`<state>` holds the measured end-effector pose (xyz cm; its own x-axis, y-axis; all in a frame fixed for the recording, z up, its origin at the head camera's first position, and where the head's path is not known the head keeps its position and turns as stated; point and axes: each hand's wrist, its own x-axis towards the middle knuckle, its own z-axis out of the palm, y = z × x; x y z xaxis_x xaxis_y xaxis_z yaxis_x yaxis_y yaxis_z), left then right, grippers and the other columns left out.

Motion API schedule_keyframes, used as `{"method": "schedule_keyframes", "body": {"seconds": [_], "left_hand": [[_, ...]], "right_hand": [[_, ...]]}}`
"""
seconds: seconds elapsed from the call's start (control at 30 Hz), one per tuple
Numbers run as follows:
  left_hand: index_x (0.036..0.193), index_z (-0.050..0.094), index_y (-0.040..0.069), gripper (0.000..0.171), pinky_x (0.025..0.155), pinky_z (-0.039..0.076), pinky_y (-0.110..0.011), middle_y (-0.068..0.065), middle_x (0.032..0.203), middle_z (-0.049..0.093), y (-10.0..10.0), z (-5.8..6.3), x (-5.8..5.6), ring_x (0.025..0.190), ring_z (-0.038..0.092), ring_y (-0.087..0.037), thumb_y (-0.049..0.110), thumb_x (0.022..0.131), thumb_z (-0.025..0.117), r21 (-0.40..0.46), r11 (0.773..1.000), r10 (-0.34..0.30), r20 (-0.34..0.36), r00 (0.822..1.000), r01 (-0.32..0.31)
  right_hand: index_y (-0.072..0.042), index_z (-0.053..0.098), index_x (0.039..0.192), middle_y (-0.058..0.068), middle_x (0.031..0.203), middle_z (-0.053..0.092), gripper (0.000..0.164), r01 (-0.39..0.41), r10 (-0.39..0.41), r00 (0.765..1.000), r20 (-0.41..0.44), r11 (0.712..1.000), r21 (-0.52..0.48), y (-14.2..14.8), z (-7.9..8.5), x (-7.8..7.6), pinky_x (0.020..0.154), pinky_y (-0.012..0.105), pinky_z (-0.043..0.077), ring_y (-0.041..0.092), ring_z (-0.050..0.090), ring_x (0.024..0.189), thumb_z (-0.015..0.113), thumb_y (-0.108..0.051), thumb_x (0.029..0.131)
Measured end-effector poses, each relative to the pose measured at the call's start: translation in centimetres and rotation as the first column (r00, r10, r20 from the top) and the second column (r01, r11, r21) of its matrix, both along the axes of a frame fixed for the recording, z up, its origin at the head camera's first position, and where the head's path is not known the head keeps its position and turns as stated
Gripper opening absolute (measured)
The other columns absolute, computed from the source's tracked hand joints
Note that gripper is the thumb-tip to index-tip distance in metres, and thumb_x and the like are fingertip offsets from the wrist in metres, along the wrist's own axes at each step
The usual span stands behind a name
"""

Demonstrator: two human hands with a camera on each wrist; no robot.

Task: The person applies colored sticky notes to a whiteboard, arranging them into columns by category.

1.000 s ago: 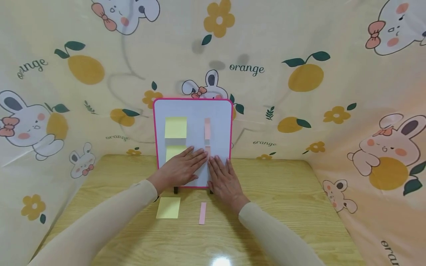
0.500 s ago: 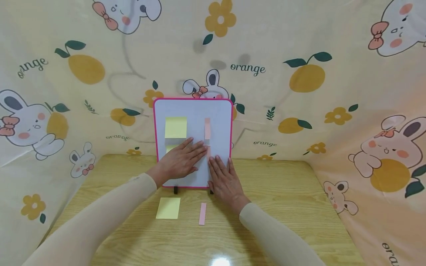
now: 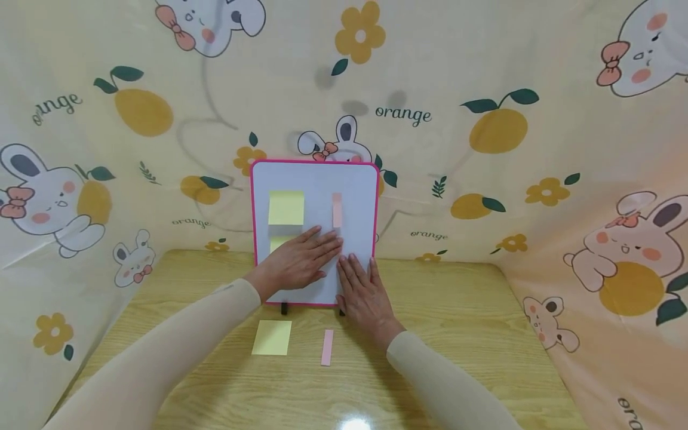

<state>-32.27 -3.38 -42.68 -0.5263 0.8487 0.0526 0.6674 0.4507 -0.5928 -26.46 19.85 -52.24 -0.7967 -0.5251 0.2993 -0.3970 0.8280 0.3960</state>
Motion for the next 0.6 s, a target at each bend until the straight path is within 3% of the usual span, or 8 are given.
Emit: {"method": "schedule_keyframes", "body": {"seconds": [0.17,0.37,0.6], "left_hand": [[0.169,0.022,0.012,0.069,0.136,0.007,-0.047,-0.001,0.177,0.019,0.1,0.6,-0.2,0.165,0.01,-0.02,0.05,0.113,0.035,-0.016,1.0,0.011,-0.009,1.0,-0.011],[0.168,0.027,0.013,0.066,0.136,0.008,-0.046,-0.001,0.175,0.024,-0.7,0.6,-0.1,0.165,0.015,-0.02,0.047,0.113,0.038,0.024,0.999,0.026,0.017,1.0,-0.026],[0.168,0.029,0.013,0.064,0.136,0.013,-0.044,-0.001,0.175,0.026,-1.4,0.1,0.4,0.164,0.019,-0.019,0.045,0.113,0.038,0.05,0.999,0.017,0.017,1.0,-0.018]], "right_hand": [[-0.007,0.018,0.169,0.008,0.178,0.008,0.077,0.021,-0.021,0.999,0.029,1.0,-0.006,-0.2,0.1,0.1,0.133,0.062,0.002,0.028,-0.001,0.166,0.044,-0.049,0.109],[-0.008,0.017,0.17,0.006,0.179,0.006,0.079,0.032,-0.031,0.999,0.028,0.999,-0.002,-0.2,0.3,0.2,0.133,0.062,0.002,0.028,-0.002,0.166,0.044,-0.05,0.109],[-0.006,0.025,0.168,0.008,0.178,0.017,0.077,0.0,-0.001,0.999,-0.032,1.0,-0.02,-0.1,-0.1,0.1,0.133,0.063,0.01,0.029,0.009,0.166,0.047,-0.049,0.107]]}}
